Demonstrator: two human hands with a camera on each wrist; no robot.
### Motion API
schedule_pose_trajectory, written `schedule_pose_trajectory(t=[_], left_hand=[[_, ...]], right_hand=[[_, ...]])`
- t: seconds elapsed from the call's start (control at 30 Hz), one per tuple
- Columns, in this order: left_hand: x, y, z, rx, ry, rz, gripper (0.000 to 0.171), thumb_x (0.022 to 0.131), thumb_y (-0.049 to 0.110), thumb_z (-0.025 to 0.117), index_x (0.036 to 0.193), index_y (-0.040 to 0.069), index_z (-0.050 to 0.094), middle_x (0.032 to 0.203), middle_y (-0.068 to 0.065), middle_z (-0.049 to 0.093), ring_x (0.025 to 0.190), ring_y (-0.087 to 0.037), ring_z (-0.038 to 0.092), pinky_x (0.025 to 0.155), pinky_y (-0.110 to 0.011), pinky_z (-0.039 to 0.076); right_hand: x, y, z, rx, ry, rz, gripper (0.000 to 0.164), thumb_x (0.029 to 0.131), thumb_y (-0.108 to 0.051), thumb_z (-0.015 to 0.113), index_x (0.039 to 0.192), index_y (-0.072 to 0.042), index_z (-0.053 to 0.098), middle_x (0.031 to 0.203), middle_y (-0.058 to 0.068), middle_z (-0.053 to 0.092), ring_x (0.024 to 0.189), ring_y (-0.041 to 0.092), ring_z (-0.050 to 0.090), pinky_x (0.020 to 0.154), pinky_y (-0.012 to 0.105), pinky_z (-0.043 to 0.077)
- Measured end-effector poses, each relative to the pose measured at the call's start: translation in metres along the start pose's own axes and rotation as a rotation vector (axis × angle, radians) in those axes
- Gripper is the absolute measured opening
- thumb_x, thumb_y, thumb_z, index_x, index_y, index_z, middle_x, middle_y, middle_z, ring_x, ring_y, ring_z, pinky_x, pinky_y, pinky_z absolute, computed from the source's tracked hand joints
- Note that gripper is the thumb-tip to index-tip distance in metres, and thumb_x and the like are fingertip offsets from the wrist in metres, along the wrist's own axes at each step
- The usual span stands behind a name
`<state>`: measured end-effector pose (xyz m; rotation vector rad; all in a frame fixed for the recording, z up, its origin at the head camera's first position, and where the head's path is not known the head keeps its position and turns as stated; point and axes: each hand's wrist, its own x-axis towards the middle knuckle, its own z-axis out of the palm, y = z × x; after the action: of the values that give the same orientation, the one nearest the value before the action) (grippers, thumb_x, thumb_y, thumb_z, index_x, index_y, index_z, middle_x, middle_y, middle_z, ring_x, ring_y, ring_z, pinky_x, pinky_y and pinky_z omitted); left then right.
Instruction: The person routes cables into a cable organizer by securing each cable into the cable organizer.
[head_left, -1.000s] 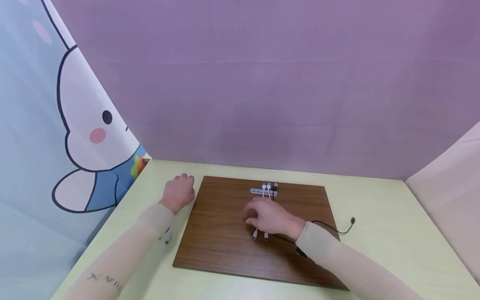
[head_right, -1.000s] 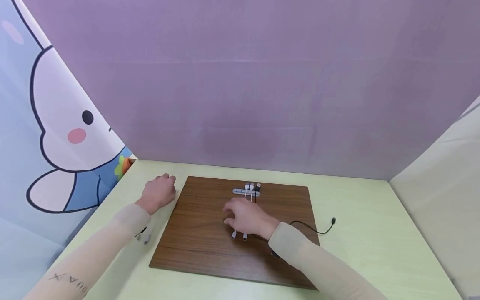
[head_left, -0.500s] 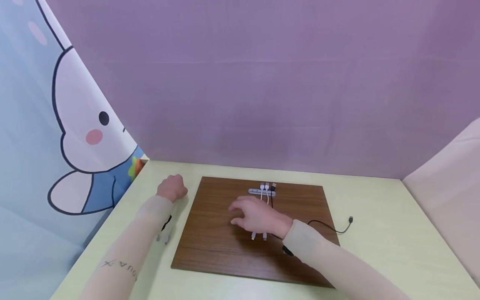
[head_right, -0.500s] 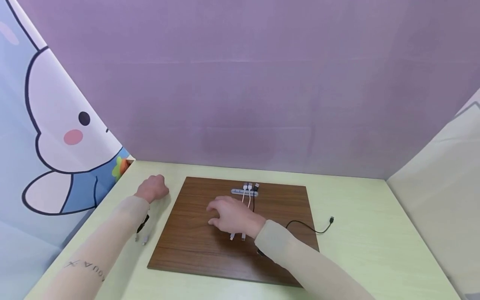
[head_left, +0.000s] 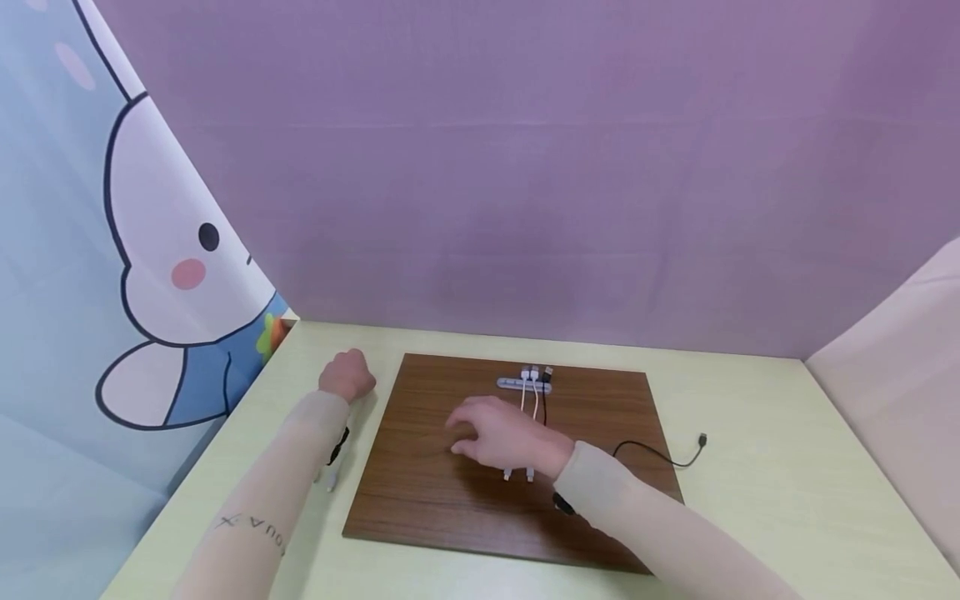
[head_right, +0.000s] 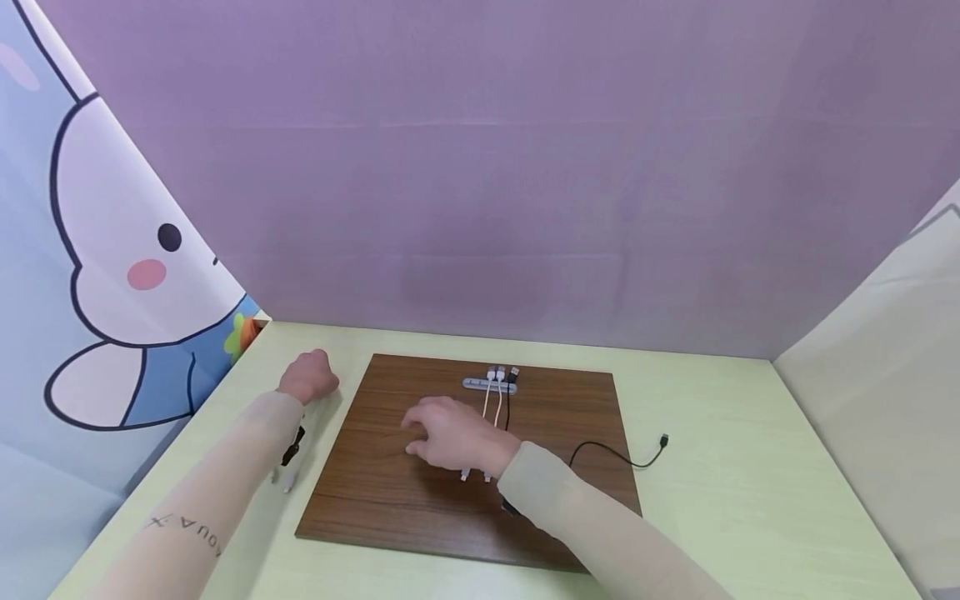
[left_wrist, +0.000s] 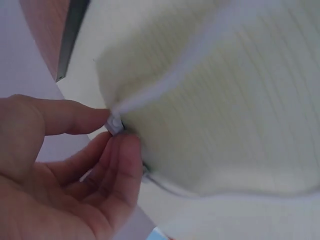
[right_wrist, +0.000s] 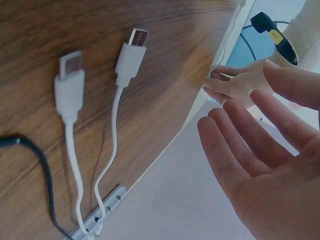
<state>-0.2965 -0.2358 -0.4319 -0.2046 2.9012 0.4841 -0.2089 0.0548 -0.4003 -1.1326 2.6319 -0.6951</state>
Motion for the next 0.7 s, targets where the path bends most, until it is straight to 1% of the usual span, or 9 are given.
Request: schedule_pose_trajectory(t=[0.1,0.17,0.23,0.3,0.4,0.53,0.6,0.7], left_hand=[[-0.001,0.001,0.001,-0.047,0.009,-0.040,0.011,0.090,0.010,0.051,0.082,0.003,0.050,0.077,-0.013,0.053,0.066,-0.026,0.050,0.057,-0.036,0.042],[-0.001,0.003,0.001,-0.053,0.012,-0.060,0.011,0.089,0.011,0.051,0.083,0.002,0.051,0.077,-0.013,0.053,0.066,-0.026,0.051,0.058,-0.036,0.042],[-0.002,0.005,0.001,-0.045,0.014,-0.065,0.010,0.089,0.011,0.052,0.086,0.002,0.051,0.077,-0.013,0.053,0.067,-0.027,0.051,0.058,-0.036,0.043],[-0.003,0.008,0.001,-0.038,0.017,-0.063,0.009,0.087,0.011,0.053,0.084,0.002,0.051,0.076,-0.012,0.054,0.067,-0.027,0.052,0.057,-0.036,0.044],[-0.004,0.011,-0.001,-0.041,0.029,-0.038,0.007,0.085,0.008,0.053,0.081,0.004,0.050,0.074,-0.012,0.053,0.066,-0.026,0.053,0.056,-0.035,0.045],[-0.005,0.015,-0.005,-0.066,0.035,-0.018,0.007,0.083,0.006,0.053,0.077,0.005,0.049,0.074,-0.012,0.054,0.065,-0.026,0.054,0.054,-0.034,0.046],[-0.006,0.016,-0.006,-0.078,0.036,-0.014,0.008,0.083,0.006,0.054,0.077,0.005,0.050,0.074,-0.012,0.054,0.064,-0.026,0.054,0.053,-0.034,0.046],[-0.007,0.016,-0.008,-0.094,0.032,-0.016,0.008,0.083,0.006,0.055,0.076,0.005,0.051,0.072,-0.011,0.056,0.061,-0.024,0.055,0.051,-0.034,0.046]], right_hand=[[0.002,-0.001,0.002,0.001,-0.002,-0.002,0.030,0.097,-0.024,0.070,0.125,-0.010,0.070,0.124,-0.001,0.067,0.116,0.017,0.062,0.101,0.034,0.049],[0.002,-0.002,0.002,0.001,-0.003,-0.003,0.031,0.098,-0.024,0.069,0.125,-0.010,0.070,0.124,-0.001,0.067,0.115,0.016,0.062,0.100,0.034,0.050],[0.003,-0.002,0.003,-0.001,-0.009,0.000,0.030,0.098,-0.025,0.069,0.125,-0.010,0.070,0.123,-0.001,0.067,0.115,0.016,0.062,0.099,0.033,0.050],[0.004,-0.003,0.003,0.007,-0.015,0.004,0.030,0.098,-0.024,0.069,0.125,-0.010,0.070,0.123,-0.001,0.067,0.115,0.016,0.062,0.099,0.033,0.050],[0.006,-0.004,0.003,0.017,-0.020,0.006,0.030,0.098,-0.024,0.069,0.124,-0.010,0.070,0.123,-0.001,0.067,0.115,0.016,0.062,0.099,0.033,0.050],[0.012,-0.004,0.003,0.049,-0.025,0.010,0.030,0.098,-0.023,0.069,0.124,-0.009,0.070,0.122,0.001,0.069,0.116,0.018,0.062,0.099,0.033,0.050],[0.016,-0.004,0.003,0.080,-0.020,0.018,0.030,0.097,-0.022,0.070,0.124,-0.009,0.070,0.121,0.002,0.070,0.114,0.018,0.063,0.098,0.032,0.050],[0.022,-0.004,0.003,0.155,-0.007,0.046,0.030,0.096,-0.021,0.072,0.123,-0.008,0.069,0.117,0.003,0.071,0.108,0.016,0.065,0.095,0.030,0.051]])
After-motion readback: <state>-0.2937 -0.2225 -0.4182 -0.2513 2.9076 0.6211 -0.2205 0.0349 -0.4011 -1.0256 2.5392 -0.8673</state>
